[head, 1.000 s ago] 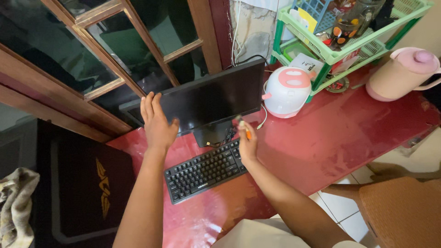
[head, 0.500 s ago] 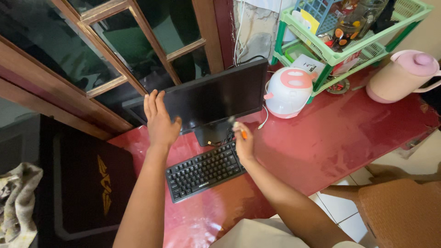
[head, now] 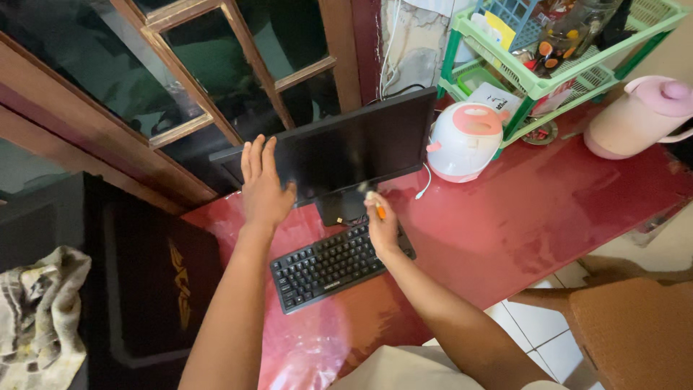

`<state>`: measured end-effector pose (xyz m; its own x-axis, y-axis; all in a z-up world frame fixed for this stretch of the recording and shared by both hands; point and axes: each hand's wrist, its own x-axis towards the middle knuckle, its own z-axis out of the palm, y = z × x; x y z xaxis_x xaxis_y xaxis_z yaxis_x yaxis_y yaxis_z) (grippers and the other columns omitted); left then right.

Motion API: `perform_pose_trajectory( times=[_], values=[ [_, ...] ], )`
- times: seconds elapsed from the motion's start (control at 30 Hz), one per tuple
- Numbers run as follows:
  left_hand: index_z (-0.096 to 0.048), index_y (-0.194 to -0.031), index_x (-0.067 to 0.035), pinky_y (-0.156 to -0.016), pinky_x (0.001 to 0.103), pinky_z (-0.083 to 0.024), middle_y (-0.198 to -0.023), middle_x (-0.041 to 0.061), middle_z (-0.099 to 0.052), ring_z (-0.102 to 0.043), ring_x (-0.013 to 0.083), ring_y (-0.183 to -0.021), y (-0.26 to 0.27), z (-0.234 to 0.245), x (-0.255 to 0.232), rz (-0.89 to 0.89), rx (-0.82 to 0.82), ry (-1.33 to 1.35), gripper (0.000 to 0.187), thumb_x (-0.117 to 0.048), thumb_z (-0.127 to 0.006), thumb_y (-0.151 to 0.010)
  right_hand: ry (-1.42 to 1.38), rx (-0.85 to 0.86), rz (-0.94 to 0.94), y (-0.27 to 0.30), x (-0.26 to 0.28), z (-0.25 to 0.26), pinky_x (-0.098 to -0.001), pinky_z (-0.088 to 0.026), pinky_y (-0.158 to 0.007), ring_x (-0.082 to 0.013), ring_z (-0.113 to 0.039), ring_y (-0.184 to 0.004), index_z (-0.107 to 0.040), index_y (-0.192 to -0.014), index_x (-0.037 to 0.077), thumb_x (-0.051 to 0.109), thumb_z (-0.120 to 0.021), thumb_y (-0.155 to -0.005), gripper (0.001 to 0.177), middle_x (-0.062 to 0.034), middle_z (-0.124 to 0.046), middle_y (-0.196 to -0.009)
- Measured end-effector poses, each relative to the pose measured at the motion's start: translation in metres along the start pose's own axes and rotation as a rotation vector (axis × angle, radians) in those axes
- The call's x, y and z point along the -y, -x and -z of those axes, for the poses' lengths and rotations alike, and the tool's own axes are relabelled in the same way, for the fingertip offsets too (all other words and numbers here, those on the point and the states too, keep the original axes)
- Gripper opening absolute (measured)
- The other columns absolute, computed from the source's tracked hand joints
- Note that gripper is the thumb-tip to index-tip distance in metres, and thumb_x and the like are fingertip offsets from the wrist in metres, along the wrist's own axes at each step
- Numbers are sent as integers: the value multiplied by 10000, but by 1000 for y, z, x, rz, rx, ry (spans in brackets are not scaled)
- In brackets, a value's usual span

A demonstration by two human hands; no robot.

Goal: The person uses a brush to dust the screen and frame of a computer monitor. They hold the monitor with one hand while brushing with the other, covering the top, sides, and bottom edges of the device.

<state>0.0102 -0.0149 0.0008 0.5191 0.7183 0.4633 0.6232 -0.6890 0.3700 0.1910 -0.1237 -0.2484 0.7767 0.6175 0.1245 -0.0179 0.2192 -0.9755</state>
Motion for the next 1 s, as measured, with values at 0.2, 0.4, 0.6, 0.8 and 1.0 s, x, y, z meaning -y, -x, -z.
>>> perform_pose_trajectory(
  times=[0.2, 0.4, 0.6, 0.8, 1.0],
  values=[
    [-395, -1541, -99, -1159, 479, -403, -1633, 104, -315, -224, 389, -1537, 3, 0, 12, -61, 10, -1, 916, -13, -750, -700, 107, -169, 76, 13, 3, -4, -308, -465, -1058, -188, -636, -1214, -620, -1322, 2, 198, -608, -1032, 350, -109, -698, -1290],
    [-372, -1542, -87, -1140, 493, -414, -1620, 120, -309, -226, 402, -1518, 1, 4, 14, -110, 16, 6, 936, -23, -758, -692, 61, -112, 22, 15, 11, -23, -303, -474, -1049, -184, -649, -1190, -642, -1301, 4, 199, -609, -1030, 335, -120, -718, -1261],
    [-399, -1543, -116, -1076, 486, -470, -1631, 95, -315, -242, 377, -1521, 2, 12, 16, -109, 55, 12, 899, -11, -728, -714, 52, -54, 46, 28, 1, -35, -299, -485, -1043, -178, -658, -1181, -641, -1293, -1, 198, -614, -1023, 337, -113, -709, -1268],
    [-438, -1507, -107, -1099, 506, -416, -1647, 100, -325, -272, 370, -1536, 1, 9, 28, -127, 63, 60, 812, 1, -706, -748, 103, -196, 149, 25, -1, -42, -307, -473, -1050, -189, -628, -1197, -620, -1313, -3, 180, -601, -1049, 321, -117, -682, -1281],
    [-460, -1492, -57, -1214, 491, -326, -1636, 158, -337, -294, 414, -1523, 6, 9, 38, -209, 1, 174, 782, 55, -645, -741, 9, 31, -27, 39, -5, -65, -302, -513, -1008, -176, -673, -1157, -630, -1319, 30, 199, -611, -1026, 338, -95, -707, -1264]
  ],
)
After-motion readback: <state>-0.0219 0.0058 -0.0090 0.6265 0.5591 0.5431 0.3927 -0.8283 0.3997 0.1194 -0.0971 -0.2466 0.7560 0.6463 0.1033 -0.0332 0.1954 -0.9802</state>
